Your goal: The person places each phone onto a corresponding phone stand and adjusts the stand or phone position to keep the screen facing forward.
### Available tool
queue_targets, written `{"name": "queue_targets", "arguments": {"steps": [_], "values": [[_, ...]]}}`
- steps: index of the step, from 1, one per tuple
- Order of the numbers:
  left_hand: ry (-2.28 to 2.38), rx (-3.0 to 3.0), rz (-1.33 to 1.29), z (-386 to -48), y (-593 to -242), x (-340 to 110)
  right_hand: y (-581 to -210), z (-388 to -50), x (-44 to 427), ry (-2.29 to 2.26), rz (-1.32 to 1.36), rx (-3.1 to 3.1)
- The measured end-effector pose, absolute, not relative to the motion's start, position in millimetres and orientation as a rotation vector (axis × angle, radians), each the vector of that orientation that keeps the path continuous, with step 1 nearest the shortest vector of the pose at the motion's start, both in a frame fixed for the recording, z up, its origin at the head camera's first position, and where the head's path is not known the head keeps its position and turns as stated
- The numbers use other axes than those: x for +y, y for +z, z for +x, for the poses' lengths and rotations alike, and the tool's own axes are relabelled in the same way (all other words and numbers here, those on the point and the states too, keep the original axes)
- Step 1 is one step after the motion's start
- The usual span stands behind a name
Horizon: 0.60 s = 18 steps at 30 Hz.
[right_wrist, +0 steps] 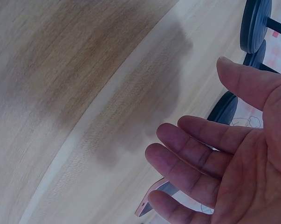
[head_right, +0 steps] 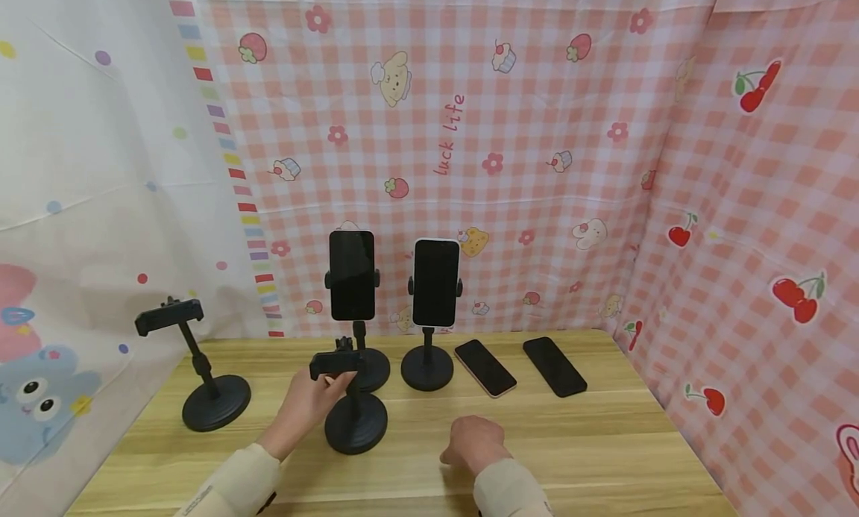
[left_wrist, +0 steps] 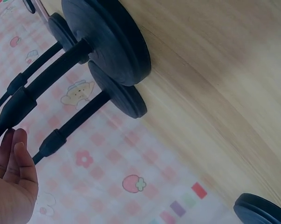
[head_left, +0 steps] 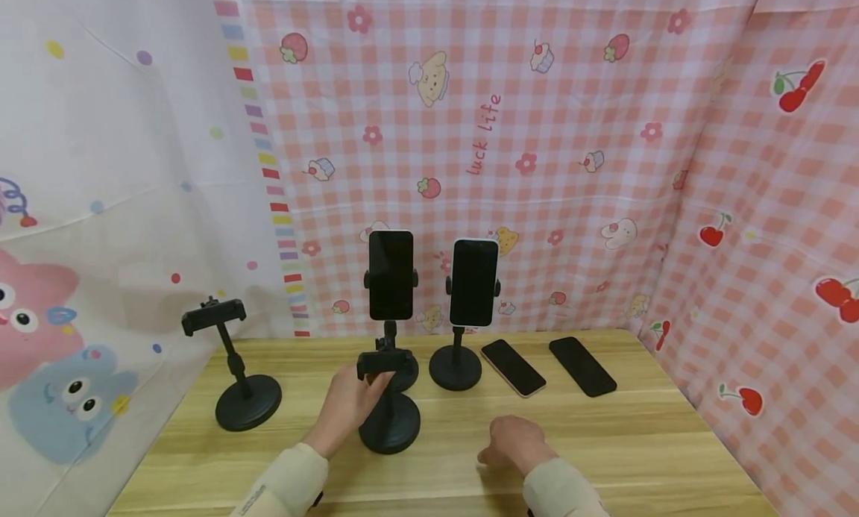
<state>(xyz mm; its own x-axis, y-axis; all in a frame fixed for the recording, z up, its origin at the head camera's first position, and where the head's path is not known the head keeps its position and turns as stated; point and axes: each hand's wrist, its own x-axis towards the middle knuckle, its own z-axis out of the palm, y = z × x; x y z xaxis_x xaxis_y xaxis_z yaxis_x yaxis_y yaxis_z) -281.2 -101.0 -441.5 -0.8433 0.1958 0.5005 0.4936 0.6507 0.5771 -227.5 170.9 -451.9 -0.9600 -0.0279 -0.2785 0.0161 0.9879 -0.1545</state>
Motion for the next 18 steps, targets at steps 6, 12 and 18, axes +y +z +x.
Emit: {"name": "queue_targets", "arguments": {"steps": [6,12,18], "values": [[-0.987,-2.418,-0.536,-274,-438,-106,-453,-229,173,-0.224,-0.003,2.856],[-0.987,-2.417,-0.475,-265,-430,-111,-454,-231,177,-0.217,-0.014,2.87],[-0.979,-2.276,-0.56,-255,-419,-115,-454,-232,180,-0.199,-0.045,2.903]]}}
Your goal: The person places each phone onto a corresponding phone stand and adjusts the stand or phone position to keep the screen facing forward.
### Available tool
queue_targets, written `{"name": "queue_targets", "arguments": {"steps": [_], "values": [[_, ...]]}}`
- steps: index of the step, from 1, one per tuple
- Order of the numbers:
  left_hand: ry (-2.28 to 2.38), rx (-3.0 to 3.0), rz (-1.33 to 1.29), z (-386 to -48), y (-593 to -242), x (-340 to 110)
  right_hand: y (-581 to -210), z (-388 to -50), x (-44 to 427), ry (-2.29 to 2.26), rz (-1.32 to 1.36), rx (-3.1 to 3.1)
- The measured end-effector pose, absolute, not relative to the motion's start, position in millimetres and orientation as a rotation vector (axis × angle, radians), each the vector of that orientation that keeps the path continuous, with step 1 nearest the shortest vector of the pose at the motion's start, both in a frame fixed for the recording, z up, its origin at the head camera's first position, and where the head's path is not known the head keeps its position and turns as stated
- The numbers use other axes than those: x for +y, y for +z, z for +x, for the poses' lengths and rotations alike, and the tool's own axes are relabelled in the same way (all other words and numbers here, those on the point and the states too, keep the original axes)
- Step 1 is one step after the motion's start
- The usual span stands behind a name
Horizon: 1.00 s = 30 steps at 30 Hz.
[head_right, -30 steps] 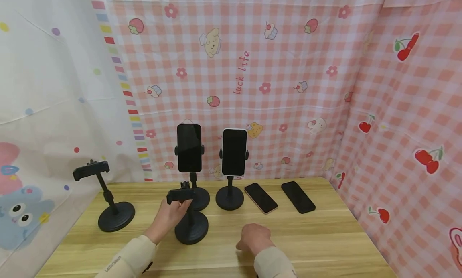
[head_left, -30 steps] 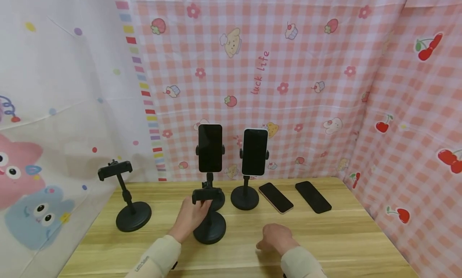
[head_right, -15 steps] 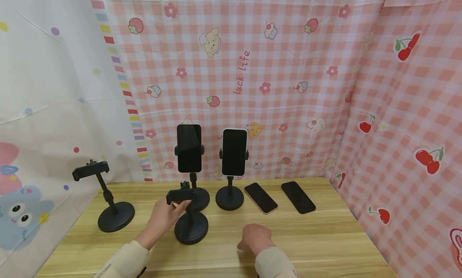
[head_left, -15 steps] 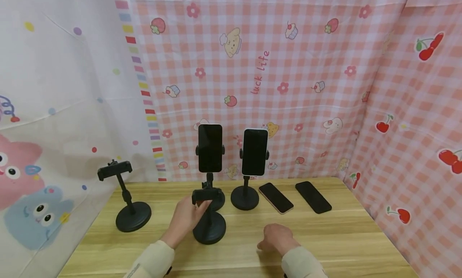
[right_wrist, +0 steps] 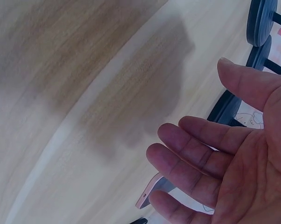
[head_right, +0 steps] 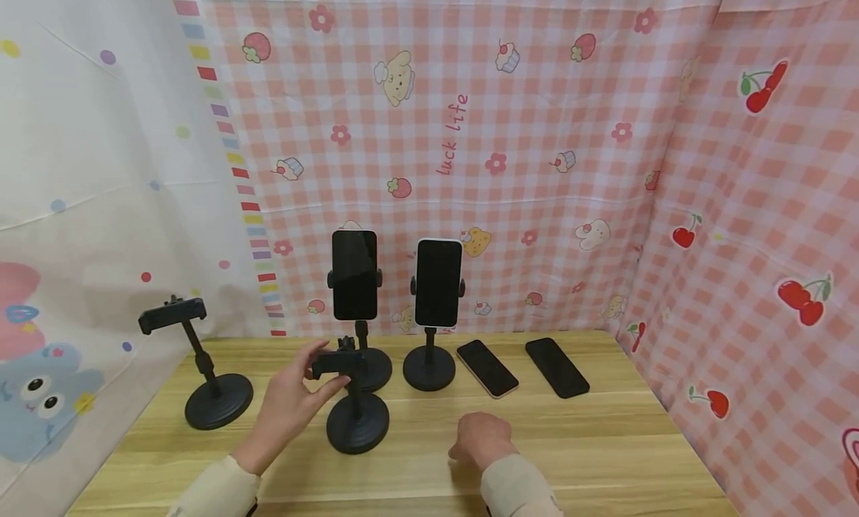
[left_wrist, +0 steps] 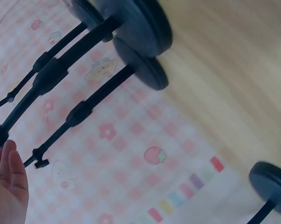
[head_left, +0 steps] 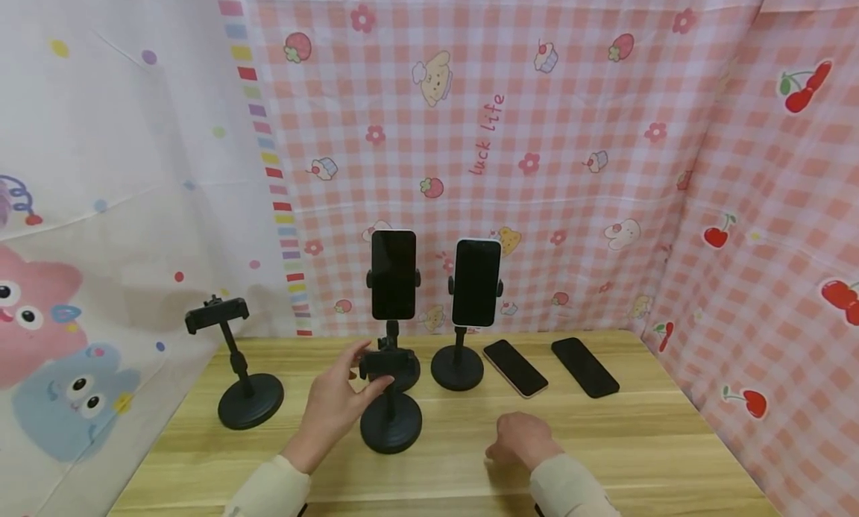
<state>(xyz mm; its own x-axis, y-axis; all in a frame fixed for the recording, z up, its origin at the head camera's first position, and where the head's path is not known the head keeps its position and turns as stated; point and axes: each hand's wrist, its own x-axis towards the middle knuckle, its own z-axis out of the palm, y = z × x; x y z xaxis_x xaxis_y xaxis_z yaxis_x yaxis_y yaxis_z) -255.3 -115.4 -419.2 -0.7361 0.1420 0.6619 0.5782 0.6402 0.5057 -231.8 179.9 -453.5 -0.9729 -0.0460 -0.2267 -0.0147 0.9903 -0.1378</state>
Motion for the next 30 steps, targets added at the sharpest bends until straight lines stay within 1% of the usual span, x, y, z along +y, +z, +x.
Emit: {"name": "queue_targets", "arguments": {"steps": [6,13,23,30], "values": [[-0.756,-2.126,-0.75,-254,-405,-122,-452,-234,182,-0.189,-0.052,2.916],[-0.548,-2.093,-0.924,-256,-385,-124,-446,-236,183,-0.179,-0.052,2.917],[-0.413,-2.115,-0.983,-253,-371,-119,-444,-241,191,-0.16,-0.042,2.949],[-0.363,-2.176,-0.996,-251,-367,-119,-444,-247,199,-0.139,-0.088,2.994]]}}
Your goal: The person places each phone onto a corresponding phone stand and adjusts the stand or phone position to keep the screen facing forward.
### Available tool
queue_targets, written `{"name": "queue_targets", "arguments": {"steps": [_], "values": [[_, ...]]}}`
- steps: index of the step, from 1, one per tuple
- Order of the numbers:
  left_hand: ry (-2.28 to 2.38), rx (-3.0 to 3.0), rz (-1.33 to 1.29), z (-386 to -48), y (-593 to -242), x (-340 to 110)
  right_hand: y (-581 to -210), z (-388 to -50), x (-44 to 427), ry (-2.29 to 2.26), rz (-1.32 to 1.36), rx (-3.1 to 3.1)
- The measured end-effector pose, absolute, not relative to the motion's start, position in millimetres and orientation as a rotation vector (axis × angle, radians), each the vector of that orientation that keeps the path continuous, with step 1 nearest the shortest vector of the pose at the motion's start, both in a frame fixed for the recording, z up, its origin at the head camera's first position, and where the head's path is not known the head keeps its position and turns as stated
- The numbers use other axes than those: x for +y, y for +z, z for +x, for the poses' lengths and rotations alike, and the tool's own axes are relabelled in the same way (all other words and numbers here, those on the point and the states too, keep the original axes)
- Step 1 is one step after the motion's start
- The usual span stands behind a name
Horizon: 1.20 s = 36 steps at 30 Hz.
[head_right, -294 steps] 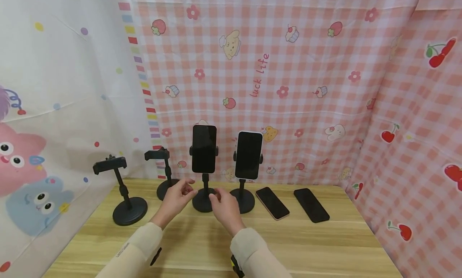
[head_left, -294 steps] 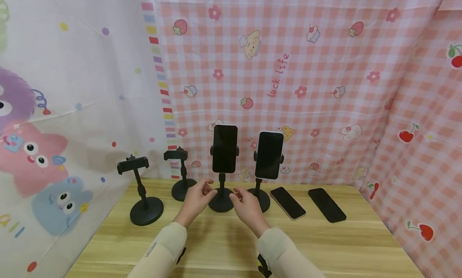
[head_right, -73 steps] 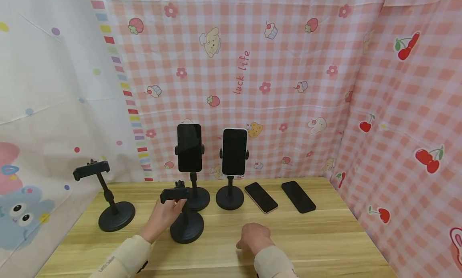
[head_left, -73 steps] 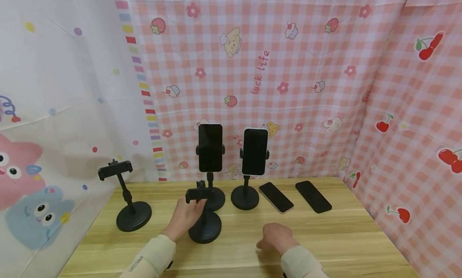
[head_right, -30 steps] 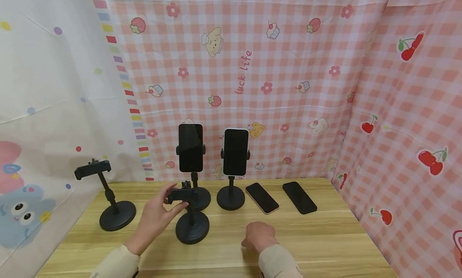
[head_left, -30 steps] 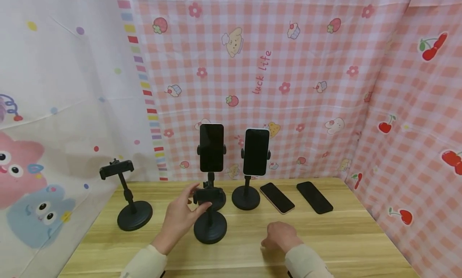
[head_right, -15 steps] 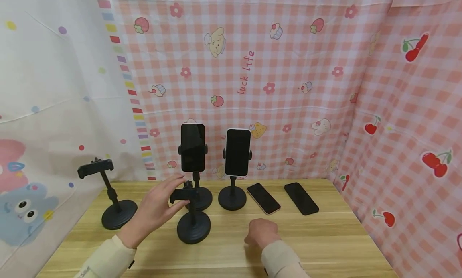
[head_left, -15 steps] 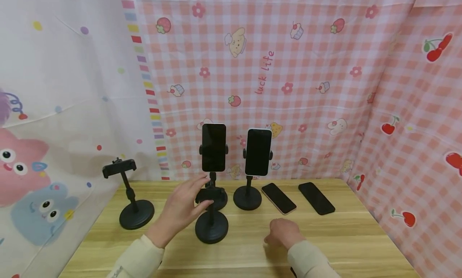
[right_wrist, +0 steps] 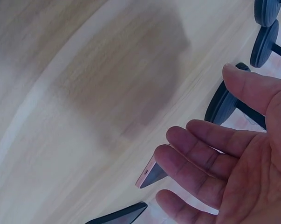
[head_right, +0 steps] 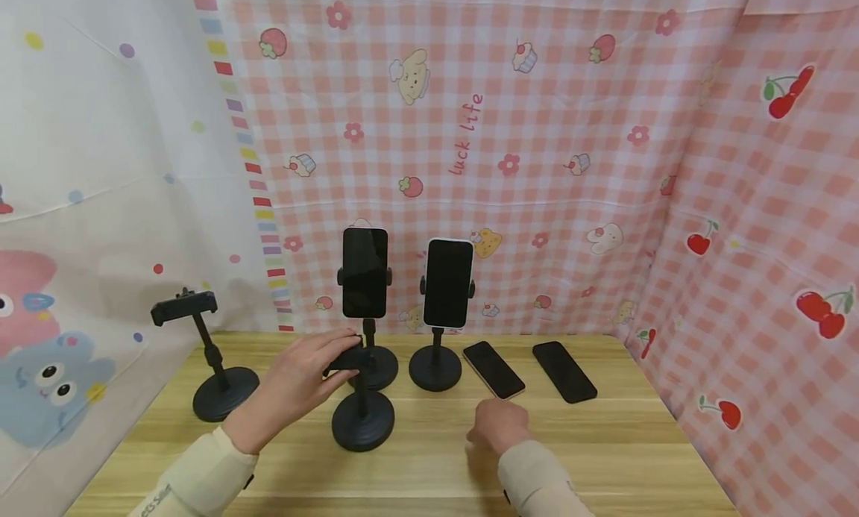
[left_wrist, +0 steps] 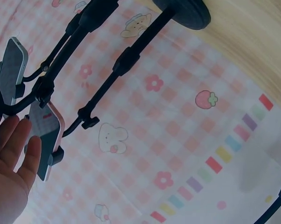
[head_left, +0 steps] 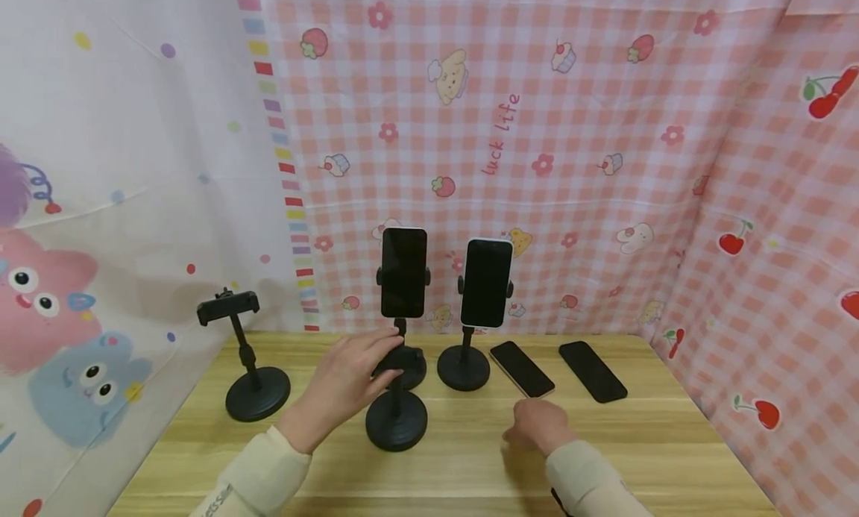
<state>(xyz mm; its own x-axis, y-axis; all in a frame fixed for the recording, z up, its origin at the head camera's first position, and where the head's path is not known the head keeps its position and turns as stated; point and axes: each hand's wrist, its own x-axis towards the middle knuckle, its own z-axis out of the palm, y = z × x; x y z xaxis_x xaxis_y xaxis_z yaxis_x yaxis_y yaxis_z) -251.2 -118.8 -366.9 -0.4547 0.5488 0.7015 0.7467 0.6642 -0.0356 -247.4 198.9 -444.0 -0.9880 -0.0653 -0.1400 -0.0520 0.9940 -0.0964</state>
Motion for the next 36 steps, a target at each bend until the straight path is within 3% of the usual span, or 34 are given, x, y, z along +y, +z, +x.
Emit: {"name": "queue_targets", "arguments": {"steps": [36], "values": [[-0.244,-2.285,-1.063,-253,-347,-112,-475,-288,263,-0.364,0.111,3.176]]}}
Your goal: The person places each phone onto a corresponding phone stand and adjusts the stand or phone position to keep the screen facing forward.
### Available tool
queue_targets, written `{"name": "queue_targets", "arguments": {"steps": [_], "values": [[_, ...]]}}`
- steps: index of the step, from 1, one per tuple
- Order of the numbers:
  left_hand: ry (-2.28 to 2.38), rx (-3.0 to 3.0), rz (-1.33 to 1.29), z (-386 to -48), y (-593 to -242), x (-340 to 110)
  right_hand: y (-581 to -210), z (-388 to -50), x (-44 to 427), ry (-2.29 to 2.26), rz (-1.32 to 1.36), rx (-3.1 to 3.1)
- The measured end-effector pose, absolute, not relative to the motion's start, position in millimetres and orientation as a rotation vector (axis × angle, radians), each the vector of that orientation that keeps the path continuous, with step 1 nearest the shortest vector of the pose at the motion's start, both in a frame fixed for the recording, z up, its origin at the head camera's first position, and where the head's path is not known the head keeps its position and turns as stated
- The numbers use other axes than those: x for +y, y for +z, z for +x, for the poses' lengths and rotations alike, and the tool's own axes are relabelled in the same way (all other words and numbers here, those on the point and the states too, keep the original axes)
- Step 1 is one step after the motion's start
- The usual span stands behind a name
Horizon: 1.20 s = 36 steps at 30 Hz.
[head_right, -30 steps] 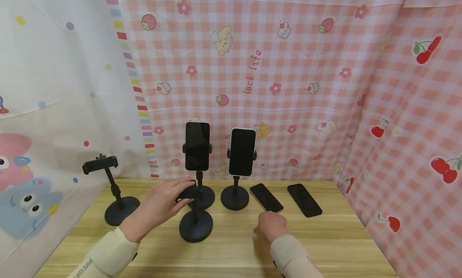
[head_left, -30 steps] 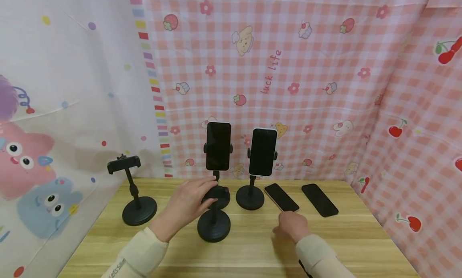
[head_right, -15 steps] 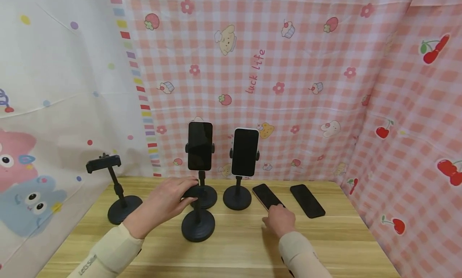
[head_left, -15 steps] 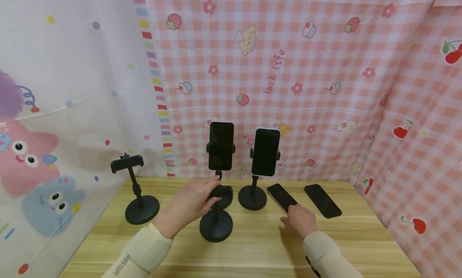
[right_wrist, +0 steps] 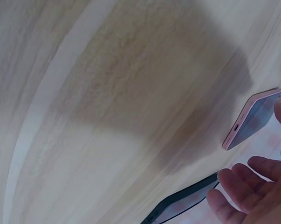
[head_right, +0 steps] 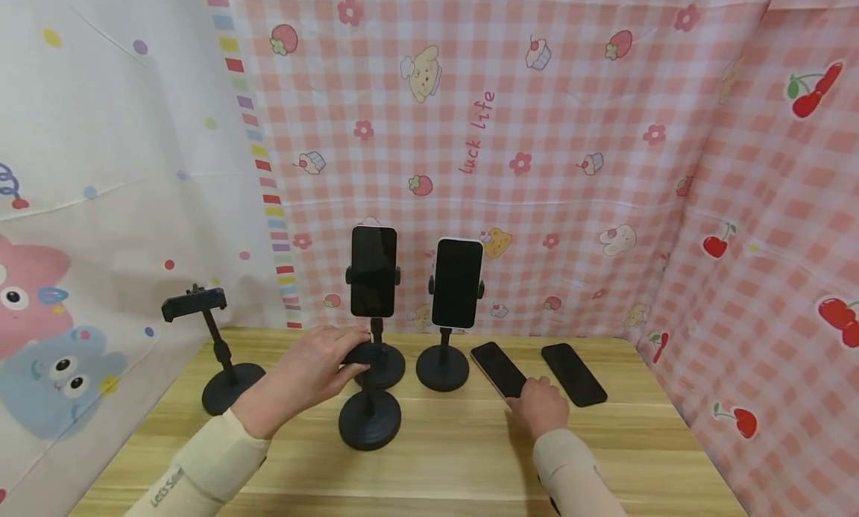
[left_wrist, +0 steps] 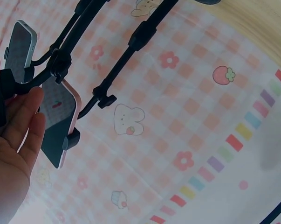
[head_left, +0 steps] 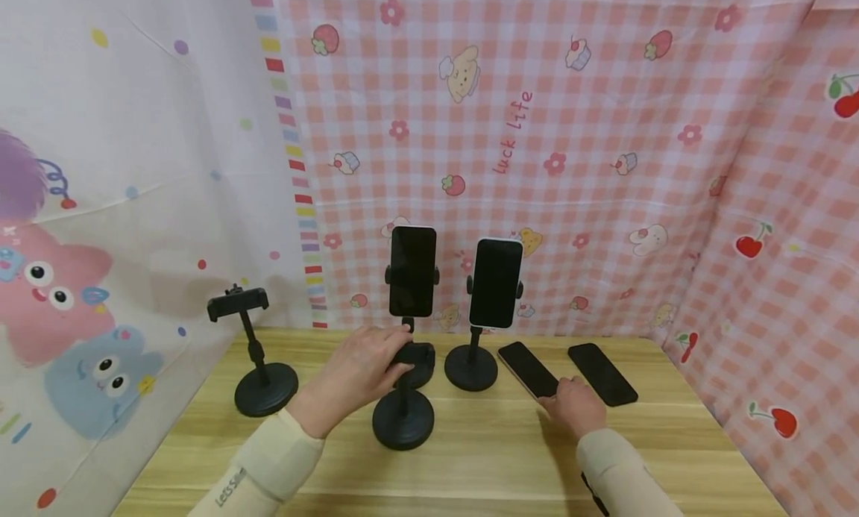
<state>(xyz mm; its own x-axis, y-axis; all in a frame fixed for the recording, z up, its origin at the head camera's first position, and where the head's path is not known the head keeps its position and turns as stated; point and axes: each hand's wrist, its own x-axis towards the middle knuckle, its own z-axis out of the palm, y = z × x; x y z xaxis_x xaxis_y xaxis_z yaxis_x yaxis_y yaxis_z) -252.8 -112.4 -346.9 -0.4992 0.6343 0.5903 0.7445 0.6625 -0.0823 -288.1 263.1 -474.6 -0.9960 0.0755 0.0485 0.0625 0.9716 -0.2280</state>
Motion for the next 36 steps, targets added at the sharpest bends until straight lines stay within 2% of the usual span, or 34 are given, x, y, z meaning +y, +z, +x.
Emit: {"name": "queue_targets", "arguments": {"steps": [19,36], "values": [[-0.259,-2.321,-1.071,-255,-338,-114,-482,-307,267,0.366,-0.083,-3.096],[-0.271,-2.333,-1.046,-256,-339,-114,-505,-325,263,0.451,-0.171,-3.059]]}}
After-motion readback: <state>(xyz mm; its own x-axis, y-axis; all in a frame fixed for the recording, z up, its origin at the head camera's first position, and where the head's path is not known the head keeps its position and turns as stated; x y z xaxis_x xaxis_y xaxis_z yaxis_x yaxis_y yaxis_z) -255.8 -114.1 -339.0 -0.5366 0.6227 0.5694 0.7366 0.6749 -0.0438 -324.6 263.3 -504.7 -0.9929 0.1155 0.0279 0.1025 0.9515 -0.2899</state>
